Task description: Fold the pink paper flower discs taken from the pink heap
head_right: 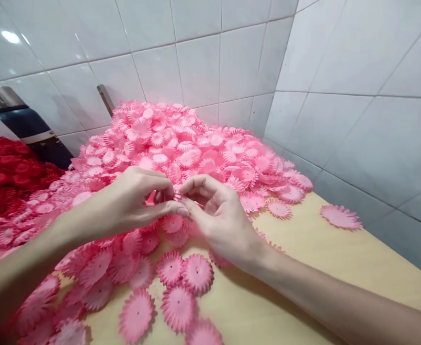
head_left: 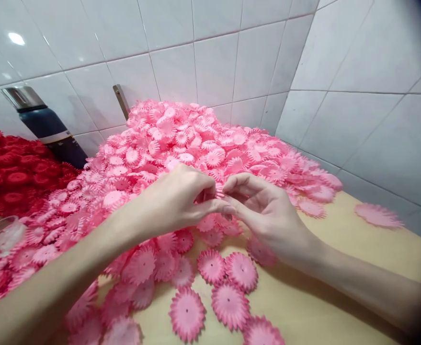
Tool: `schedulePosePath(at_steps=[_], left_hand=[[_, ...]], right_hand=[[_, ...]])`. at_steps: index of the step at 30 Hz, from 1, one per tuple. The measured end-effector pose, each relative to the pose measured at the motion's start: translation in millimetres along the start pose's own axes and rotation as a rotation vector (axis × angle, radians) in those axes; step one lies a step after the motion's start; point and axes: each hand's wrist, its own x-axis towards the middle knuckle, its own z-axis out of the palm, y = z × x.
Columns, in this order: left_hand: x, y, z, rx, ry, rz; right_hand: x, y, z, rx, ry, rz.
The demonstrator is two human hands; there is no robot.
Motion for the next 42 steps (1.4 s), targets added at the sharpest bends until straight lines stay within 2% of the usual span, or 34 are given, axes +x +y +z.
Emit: schedulePosePath(at_steps=[3,7,12,15,20,23,27,32,37,42], left_hand=[[-1.2,-3.2,-0.1,-0.045,0.002,-0.002],[-1.4,-6.6,-7.3,-0.158,-0.073,-0.037],[-1.6,-3.1,-12.5,-0.241,-0.109,-0.052],[-2.3,0.4,-15.2,-0.319,-0.135,-0.05],[-3.1,1.7,-22.1,-0.429,-0.147,-0.07],[-3.3,0.0,-22.5,-0.408,-0.127,-0.099],[-2.9,-0.7,-16.0,-0.33,-0.086,-0.142],[-1.0,-3.3,-8.1,-0.161,-0.037,-0.099],[0.5,-6.5,-5.5,-0.164,-0.006,-0.049],[0.6,-4.9,-4.7,-0.156,0.063,-0.066]], right_hand=[[-1.3,-2.0,0.9,0.007,-0.005,0.002],[0.2,-2.0,-1.1,-0.004,-0.014,-0.007],[-0.1,-1.5,-3.5,0.036,-0.036,0.022],[-1.1,-1.7,-4.7,0.067,0.0,0.062],[0.5,-1.3,-4.9,0.033,-0.001,0.073],[1.5,-0.8,-3.4,-0.002,-0.004,0.067],[1.0,-0.7,-2.1,-0.065,0.067,0.027],[0.2,0.7,-2.4,-0.087,0.096,-0.007],[1.4,-0.7,-1.5,-0.11,0.094,-0.038],[0.8,-2.3,-2.2,-0.072,0.077,-0.012]])
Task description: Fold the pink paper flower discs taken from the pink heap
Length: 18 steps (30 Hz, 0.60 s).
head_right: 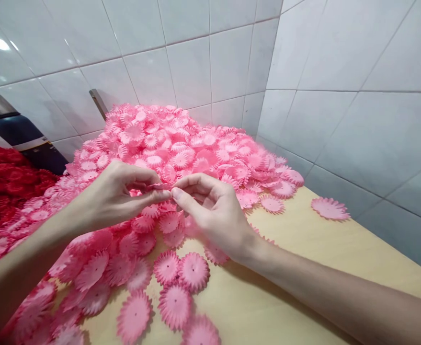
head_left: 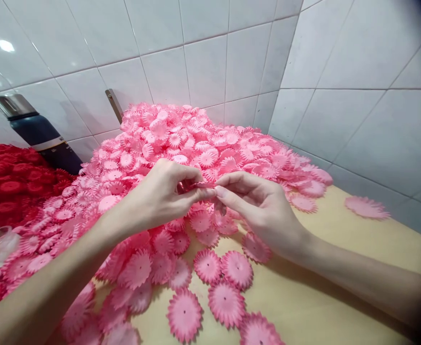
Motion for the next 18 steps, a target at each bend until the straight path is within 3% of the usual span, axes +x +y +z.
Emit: schedulePosePath(at_steps=[6,11,18], left_hand=[[-0.4,0.8,2.3,-0.012,-0.051,-0.007],[0.5,1.6,5.4,-0.025,0.009,-0.006],[-0.4,-1.9,4.9,-0.143,-0.174,-0.104]], right_hand=[[-2.2,1.4,-1.9,0.072,-0.05,-0.009],[-2.0,-0.7,1.0,0.052,-0.068,-0.006],[-3.2,2.3,2.7,0.016,-0.083,-0.01]])
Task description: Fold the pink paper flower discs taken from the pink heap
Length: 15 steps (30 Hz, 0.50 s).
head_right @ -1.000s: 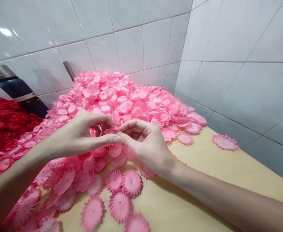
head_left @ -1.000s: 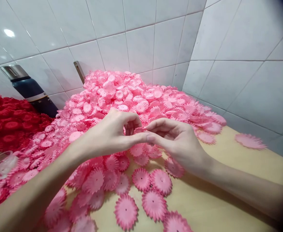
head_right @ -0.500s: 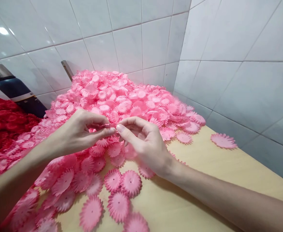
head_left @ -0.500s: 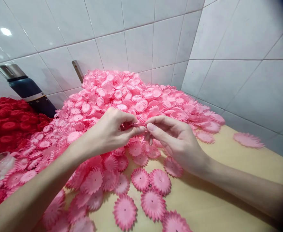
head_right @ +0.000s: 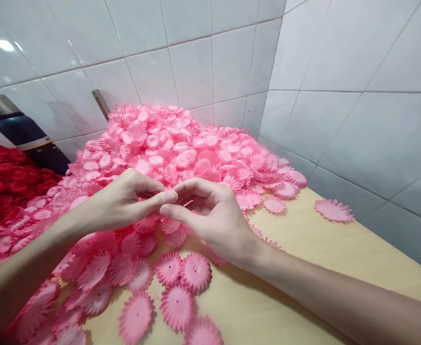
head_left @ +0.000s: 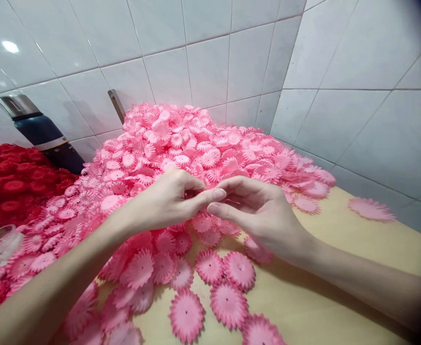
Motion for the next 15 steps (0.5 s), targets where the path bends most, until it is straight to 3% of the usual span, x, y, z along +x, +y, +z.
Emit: schedulePosePath(at_steps=[5,10,15], left_hand=[[-2.0,2.0,-4.1,-0.033,-0.039,-0.009],[-3.8,2.1,-9.7,0.119,-0.008,0.065],[-7.6,2.7,-17.0,0.253,-0.075,0.08]], right_hand=[[0.3,-2.1,0.4,-0.03,0.002,0.01],[1.8,-4.0,-0.6,-0.089,0.043,0.021],[7.0,1.9,-7.4,-0.055,0.091,0.1]])
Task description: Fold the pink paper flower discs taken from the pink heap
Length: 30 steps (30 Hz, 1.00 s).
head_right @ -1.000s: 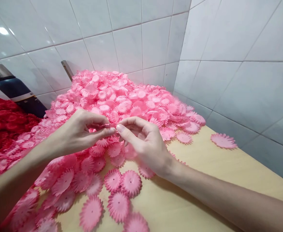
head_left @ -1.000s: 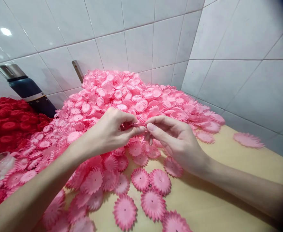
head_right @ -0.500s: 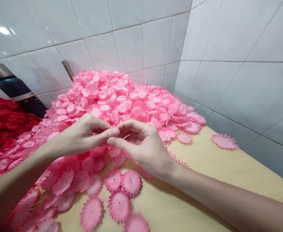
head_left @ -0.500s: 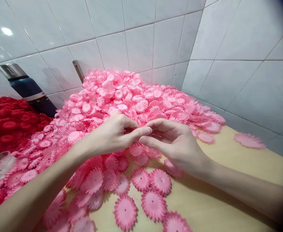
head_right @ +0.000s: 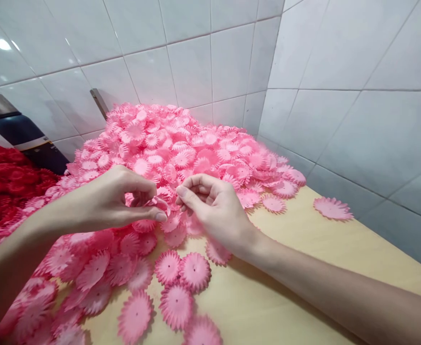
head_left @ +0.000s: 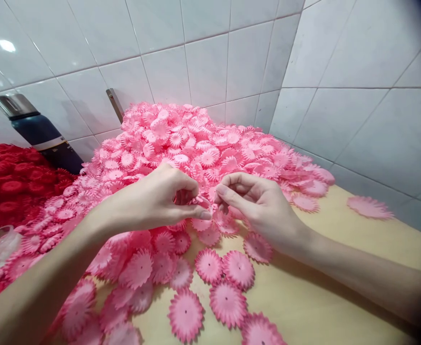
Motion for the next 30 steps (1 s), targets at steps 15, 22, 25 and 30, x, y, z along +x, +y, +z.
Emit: schedulePosePath(at_steps=[15,22,25,30], left_hand=[[2.5,8.7,6.3,-0.269,0.01,-0.026],[5.4,4.5,9.8,-0.144,0.04,-0.045],[6.3,5.3,12.3,-0.121,0.044,-0.051],[6.8,7.5,13.3,-0.174,0.077,-0.028]], right_hand=[[-2.9,-1.0,1.8,0.02,-0.2,-0.017],[-0.8,-2.9,-0.8,-0.033,-0.147,-0.056],[-0.9,-2.0,0.3,0.006,-0.111,-0.039],[-0.3,-1.3,0.3,0.003,-0.091,-0.015]])
